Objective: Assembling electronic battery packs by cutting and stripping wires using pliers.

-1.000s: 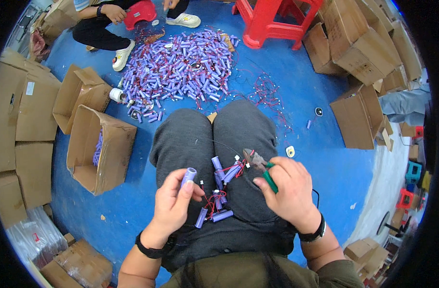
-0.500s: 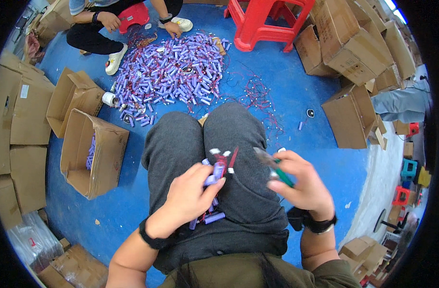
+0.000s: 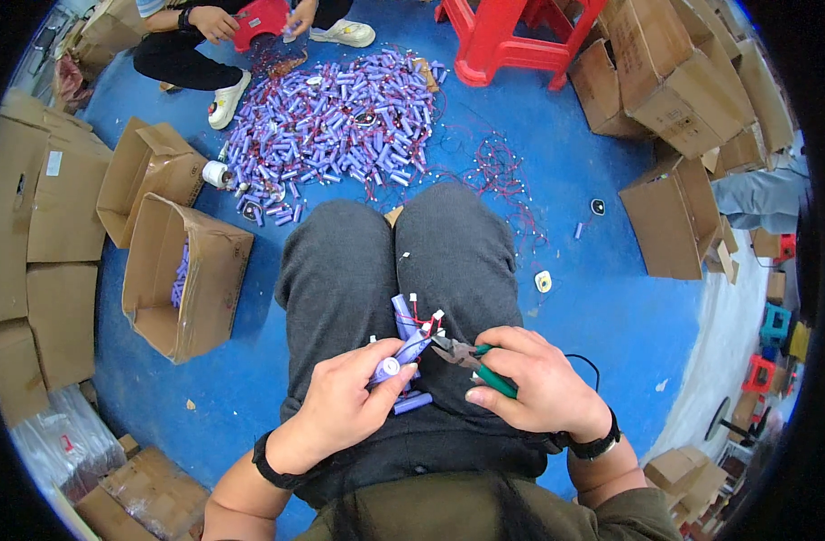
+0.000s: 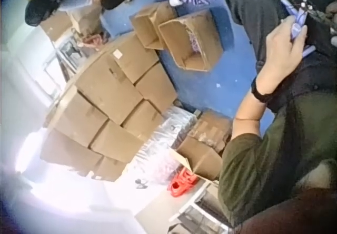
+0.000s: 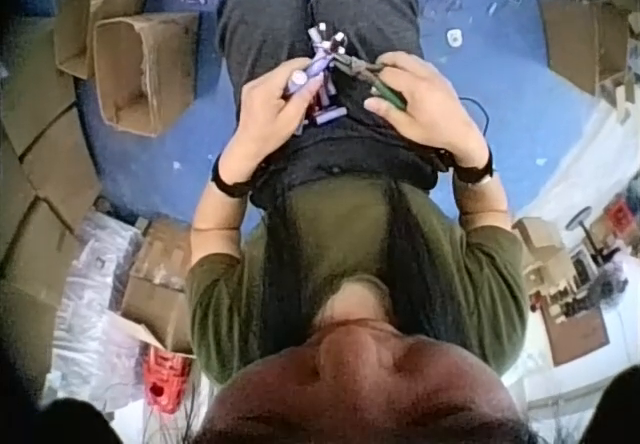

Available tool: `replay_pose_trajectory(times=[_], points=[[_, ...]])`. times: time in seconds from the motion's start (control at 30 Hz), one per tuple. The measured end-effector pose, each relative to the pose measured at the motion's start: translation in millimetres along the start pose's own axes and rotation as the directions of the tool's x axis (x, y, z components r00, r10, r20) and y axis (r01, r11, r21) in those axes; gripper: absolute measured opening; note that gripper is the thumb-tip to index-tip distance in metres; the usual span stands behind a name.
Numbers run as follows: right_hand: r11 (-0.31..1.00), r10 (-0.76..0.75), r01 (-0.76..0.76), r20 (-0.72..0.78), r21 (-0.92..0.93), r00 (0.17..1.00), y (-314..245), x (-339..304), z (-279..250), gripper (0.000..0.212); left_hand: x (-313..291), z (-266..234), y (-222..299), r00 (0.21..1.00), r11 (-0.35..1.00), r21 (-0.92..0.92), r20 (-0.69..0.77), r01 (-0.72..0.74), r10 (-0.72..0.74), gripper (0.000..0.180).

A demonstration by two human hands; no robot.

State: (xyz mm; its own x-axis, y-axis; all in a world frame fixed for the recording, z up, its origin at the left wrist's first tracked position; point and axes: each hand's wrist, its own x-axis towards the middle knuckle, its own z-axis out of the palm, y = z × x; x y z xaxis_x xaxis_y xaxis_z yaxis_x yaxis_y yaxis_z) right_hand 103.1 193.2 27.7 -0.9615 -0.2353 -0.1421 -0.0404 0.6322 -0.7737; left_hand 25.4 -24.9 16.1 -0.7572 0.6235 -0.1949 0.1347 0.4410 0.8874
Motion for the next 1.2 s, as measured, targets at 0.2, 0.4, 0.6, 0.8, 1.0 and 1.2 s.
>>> replay_pose_trajectory(times=[0.2, 0.4, 0.6, 0.8, 1.0, 1.2], points=[[0.995, -0.054, 0.05, -0.053, -0.086, 0.997, -3.3, 3.2, 1.7, 0.025, -4.4, 4.7, 0.5, 0.985, 0.982, 0.11, -0.066, -0.152, 0.16, 0.024], [0.959, -0.091, 0.066, -0.08, -0.277, 0.993, -7.0, -0.7, 7.9, 0.024, -10.6, 6.0, -1.8, 0.998, 0.983, -0.176, -0.04, -0.045, 0.038, 0.027], [0.934, -0.118, 0.092, -0.056, -0.344, 0.991, -9.4, -0.1, -0.7, 0.024, -13.9, 3.1, -11.0, 0.933, 0.693, -0.64, 0.33, 0.332, -0.143, 0.028], [0.921, -0.133, 0.107, -0.043, -0.375, 0.99, -8.7, -0.5, -1.0, 0.024, -12.9, 0.8, -12.4, 0.909, 0.594, -0.698, 0.382, 0.4, -0.164, 0.027], [0.917, -0.145, 0.111, -0.06, -0.384, 0.988, -10.2, -2.0, 5.2, 0.023, -12.3, -2.6, -10.2, 0.87, 0.552, -0.68, 0.445, 0.483, -0.212, 0.028], [0.911, -0.156, 0.088, -0.138, -0.403, 0.978, -14.6, -2.5, 8.0, 0.028, -10.6, -2.7, 2.8, 0.898, 0.771, -0.483, 0.354, 0.416, -0.263, 0.027]])
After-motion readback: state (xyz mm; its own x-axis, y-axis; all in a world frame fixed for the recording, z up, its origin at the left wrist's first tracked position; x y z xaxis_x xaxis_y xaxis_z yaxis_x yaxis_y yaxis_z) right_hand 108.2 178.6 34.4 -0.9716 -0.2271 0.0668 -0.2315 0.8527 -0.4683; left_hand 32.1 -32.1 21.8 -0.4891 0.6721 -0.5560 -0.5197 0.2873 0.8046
